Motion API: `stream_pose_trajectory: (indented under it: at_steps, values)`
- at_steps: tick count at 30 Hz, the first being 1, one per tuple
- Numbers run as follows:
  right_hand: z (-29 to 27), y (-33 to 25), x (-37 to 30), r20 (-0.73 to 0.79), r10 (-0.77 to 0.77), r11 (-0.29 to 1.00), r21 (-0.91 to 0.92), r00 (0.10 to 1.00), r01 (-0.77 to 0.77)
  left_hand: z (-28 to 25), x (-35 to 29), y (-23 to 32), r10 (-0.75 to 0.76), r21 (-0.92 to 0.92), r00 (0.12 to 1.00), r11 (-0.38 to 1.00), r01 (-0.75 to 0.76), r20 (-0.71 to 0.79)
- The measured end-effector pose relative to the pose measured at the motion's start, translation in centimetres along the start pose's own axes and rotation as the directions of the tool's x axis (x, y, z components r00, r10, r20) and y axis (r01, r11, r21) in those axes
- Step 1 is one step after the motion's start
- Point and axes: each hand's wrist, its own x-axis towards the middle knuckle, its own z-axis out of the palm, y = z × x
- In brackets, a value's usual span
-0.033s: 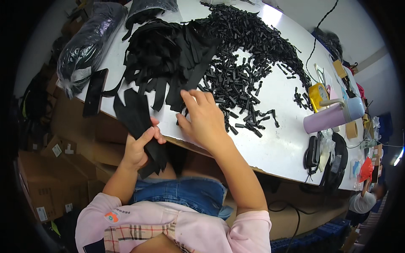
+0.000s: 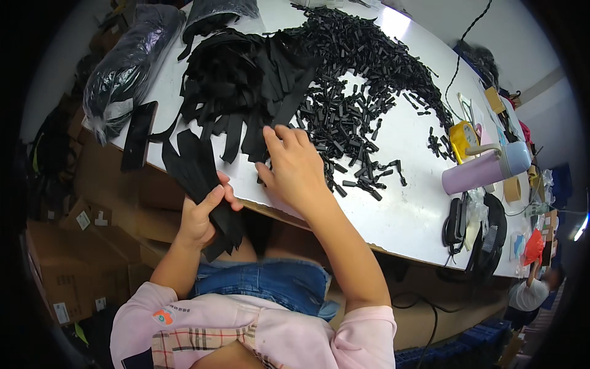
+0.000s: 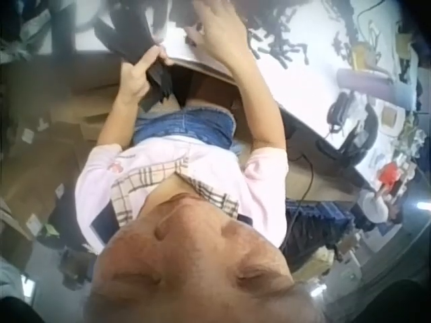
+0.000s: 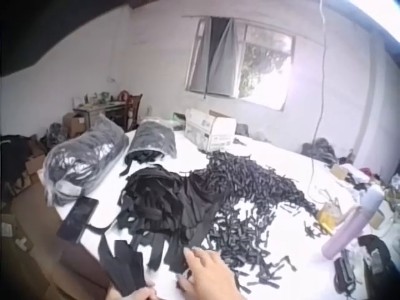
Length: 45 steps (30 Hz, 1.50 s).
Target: Assembling plastic buckles onto black fabric straps.
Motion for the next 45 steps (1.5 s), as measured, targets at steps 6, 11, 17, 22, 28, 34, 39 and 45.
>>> stream_pose_trajectory:
  at_steps: [6, 11, 17, 22, 28, 34, 39, 45]
  values:
    - [1.4, 1.8, 1.1, 0.128, -0.018, 0.975, -0.219, 0.992, 0.046, -0.3, 0.0, 1.0, 0.005, 0.041, 1.0, 0.999, -0.006, 0.029]
    - [-5.7, -0.3, -0.4, 0.077, -0.021, 0.993, 0.119, 0.997, 0.012, -0.6, 0.2, 2.0, 0.063, 0.202, 0.998, 0.977, -0.064, 0.011]
    - [-9.0, -3.2, -2.6, 0.458, -0.075, 0.52, 0.776, 0.886, -0.357, 1.1, 0.0, 1.3, -0.15, 0.192, 0.889, 0.979, 0.072, 0.433]
    - [-6.1, -2.4, -3.5, 0.314, 0.148, 0.663, 0.672, 0.938, -0.329, 2.4, -0.5, -0.9, -0.202, 0.326, 0.9, 0.943, 0.071, 0.387]
    - [-4.0, 4.9, -3.0, 0.08, 0.345, 0.919, -0.234, 0.935, -0.319, 1.9, -0.9, -3.0, -0.355, 0.105, 0.898, 0.935, 0.339, 0.262]
    - [-3.8, 5.5, -6.0, 0.19, 0.276, 0.925, -0.318, 0.942, -0.207, 2.0, -0.7, -4.0, -0.443, 0.086, 0.801, 0.89, 0.448, 0.402]
    - [-5.5, 1.7, -7.0, -0.096, 0.158, 0.986, -0.046, 0.983, -0.163, 2.3, -0.9, -4.3, -0.473, 0.159, 0.79, 0.88, 0.448, 0.39]
    - [-4.1, -2.3, -8.8, -0.16, 0.006, 0.996, 0.089, 0.987, 0.009, 2.5, -1.8, -4.6, -0.392, 0.226, 0.818, 0.919, 0.324, 0.422]
